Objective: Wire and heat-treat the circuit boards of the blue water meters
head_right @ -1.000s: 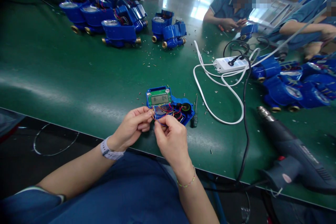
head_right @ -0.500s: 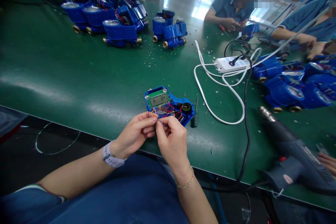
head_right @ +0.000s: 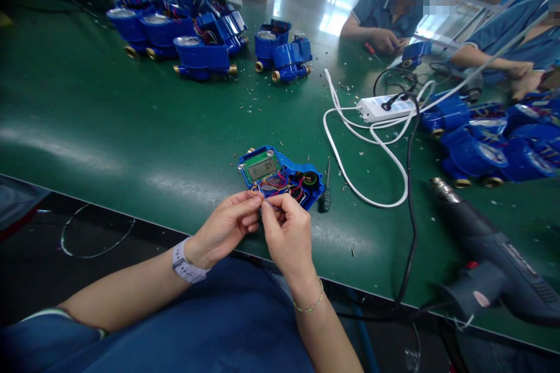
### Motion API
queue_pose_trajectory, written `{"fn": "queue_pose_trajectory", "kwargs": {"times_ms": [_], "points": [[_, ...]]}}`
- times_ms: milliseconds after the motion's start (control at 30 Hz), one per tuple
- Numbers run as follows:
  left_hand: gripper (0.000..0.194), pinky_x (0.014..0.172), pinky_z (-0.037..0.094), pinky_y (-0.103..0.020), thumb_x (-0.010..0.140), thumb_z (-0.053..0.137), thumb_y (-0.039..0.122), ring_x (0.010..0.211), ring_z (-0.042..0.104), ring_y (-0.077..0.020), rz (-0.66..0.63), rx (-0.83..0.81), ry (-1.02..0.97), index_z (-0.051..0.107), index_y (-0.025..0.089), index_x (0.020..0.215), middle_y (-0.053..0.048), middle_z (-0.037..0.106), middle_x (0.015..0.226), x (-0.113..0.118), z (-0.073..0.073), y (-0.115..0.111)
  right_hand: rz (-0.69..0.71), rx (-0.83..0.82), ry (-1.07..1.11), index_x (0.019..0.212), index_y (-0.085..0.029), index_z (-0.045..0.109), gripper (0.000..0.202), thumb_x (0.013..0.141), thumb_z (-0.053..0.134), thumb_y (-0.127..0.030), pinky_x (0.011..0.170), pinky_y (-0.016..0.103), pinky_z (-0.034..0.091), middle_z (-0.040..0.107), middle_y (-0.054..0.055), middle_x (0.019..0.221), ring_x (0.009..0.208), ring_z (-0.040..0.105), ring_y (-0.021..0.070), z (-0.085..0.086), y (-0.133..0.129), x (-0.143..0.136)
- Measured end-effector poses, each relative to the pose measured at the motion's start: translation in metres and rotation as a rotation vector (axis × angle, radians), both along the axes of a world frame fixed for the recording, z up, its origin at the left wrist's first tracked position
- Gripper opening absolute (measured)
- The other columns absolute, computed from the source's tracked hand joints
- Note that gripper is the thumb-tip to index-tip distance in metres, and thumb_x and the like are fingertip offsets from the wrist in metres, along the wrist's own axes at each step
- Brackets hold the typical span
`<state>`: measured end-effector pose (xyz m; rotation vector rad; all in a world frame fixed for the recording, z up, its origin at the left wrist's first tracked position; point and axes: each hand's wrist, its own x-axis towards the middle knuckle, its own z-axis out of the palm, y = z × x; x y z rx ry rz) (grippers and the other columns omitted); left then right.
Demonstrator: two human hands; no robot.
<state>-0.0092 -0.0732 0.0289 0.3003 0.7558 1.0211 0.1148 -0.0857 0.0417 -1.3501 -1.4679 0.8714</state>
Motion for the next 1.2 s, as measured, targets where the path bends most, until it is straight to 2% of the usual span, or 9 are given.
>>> {"fn": "queue_pose_trajectory", "kwargs": {"times_ms": [167, 267, 400, 500, 767, 933, 1033, 1133, 1200], "points": [[0.034, 0.042, 0.037, -0.013, 0.059, 0.088, 0.025, 0.043, 0.039, 0.0008, 0.019, -0.076, -0.073, 0.064, 0.011, 0.079, 0.008, 0.050, 0.063, -0.005, 0.004, 0.005, -0.002, -0.049, 0.036, 0.076, -0.017, 0.062, 0.014, 0.086, 0.060, -0.027, 0.045, 0.021, 0.036, 0.057, -0.003, 0.060, 0.048, 0.046, 0.0094, -0.002, 0.000, 0.004], [0.035, 0.043, 0.038, -0.014, 0.061, 0.088, 0.029, 0.044, 0.040, 0.0011, 0.019, -0.068, -0.058, 0.064, 0.011, 0.080, 0.007, 0.054, 0.070, -0.006, 0.005, 0.004, -0.026, -0.074, 0.069, 0.077, -0.017, 0.063, 0.015, 0.084, 0.061, -0.030, 0.045, 0.021, 0.038, 0.059, -0.002, 0.061, 0.049, 0.048, 0.0102, -0.001, 0.000, 0.005], [0.034, 0.043, 0.037, -0.015, 0.065, 0.086, 0.031, 0.043, 0.034, -0.0012, -0.022, -0.009, -0.007, 0.065, 0.014, 0.085, 0.010, 0.044, 0.057, -0.001, 0.004, -0.002, -0.019, -0.084, 0.102, 0.076, -0.018, 0.064, 0.015, 0.083, 0.062, -0.031, 0.048, 0.021, 0.043, 0.063, 0.000, 0.066, 0.054, 0.054, 0.0120, 0.000, 0.001, 0.002], [0.032, 0.043, 0.036, -0.014, 0.064, 0.086, 0.031, 0.043, 0.032, -0.0016, 0.008, -0.004, -0.007, 0.061, 0.014, 0.078, 0.011, 0.042, 0.054, 0.004, 0.004, -0.004, -0.004, -0.090, 0.101, 0.075, -0.018, 0.064, 0.015, 0.082, 0.062, -0.031, 0.047, 0.021, 0.042, 0.062, 0.000, 0.064, 0.052, 0.053, 0.0117, 0.000, 0.001, 0.002], [0.028, 0.045, 0.042, -0.014, 0.065, 0.085, 0.019, 0.043, 0.040, 0.0005, 0.027, -0.145, -0.195, 0.061, 0.012, 0.080, 0.009, 0.049, 0.062, -0.003, 0.004, 0.002, -0.008, -0.084, 0.064, 0.075, -0.017, 0.064, 0.015, 0.083, 0.062, -0.029, 0.043, 0.020, 0.034, 0.055, -0.002, 0.058, 0.048, 0.043, 0.0093, -0.002, -0.001, 0.004], [0.019, 0.050, 0.047, -0.016, 0.073, 0.079, 0.016, 0.043, 0.043, 0.0014, 0.067, -0.235, -0.308, 0.062, 0.012, 0.082, 0.007, 0.058, 0.069, -0.001, 0.007, 0.001, -0.022, -0.080, 0.132, 0.077, -0.017, 0.066, 0.013, 0.083, 0.064, -0.028, 0.048, 0.021, 0.043, 0.063, 0.000, 0.066, 0.054, 0.054, 0.0119, -0.001, 0.000, 0.000], [0.023, 0.053, 0.048, -0.018, 0.070, 0.082, 0.019, 0.046, 0.045, 0.0001, 0.068, -0.181, -0.268, 0.063, 0.013, 0.082, 0.008, 0.057, 0.066, 0.003, 0.004, -0.003, -0.035, -0.078, 0.187, 0.078, -0.018, 0.066, 0.011, 0.082, 0.065, -0.028, 0.051, 0.022, 0.048, 0.065, 0.001, 0.069, 0.057, 0.059, 0.0132, -0.001, 0.000, -0.002], [0.027, 0.052, 0.045, -0.016, 0.068, 0.085, 0.023, 0.047, 0.044, -0.0013, 0.015, -0.114, -0.173, 0.063, 0.012, 0.080, 0.009, 0.049, 0.057, 0.004, -0.001, -0.005, -0.034, -0.088, 0.192, 0.077, -0.018, 0.066, 0.011, 0.081, 0.065, -0.028, 0.050, 0.022, 0.048, 0.065, 0.001, 0.068, 0.056, 0.057, 0.0126, -0.002, 0.000, -0.001], [0.030, 0.052, 0.044, -0.016, 0.066, 0.086, 0.026, 0.046, 0.042, -0.0009, 0.031, -0.109, -0.154, 0.062, 0.013, 0.078, 0.009, 0.048, 0.058, 0.002, -0.004, -0.005, -0.037, -0.072, 0.174, 0.078, -0.018, 0.066, 0.011, 0.082, 0.065, -0.028, 0.050, 0.021, 0.046, 0.064, 0.000, 0.067, 0.056, 0.056, 0.0121, -0.003, 0.000, 0.000]]}}
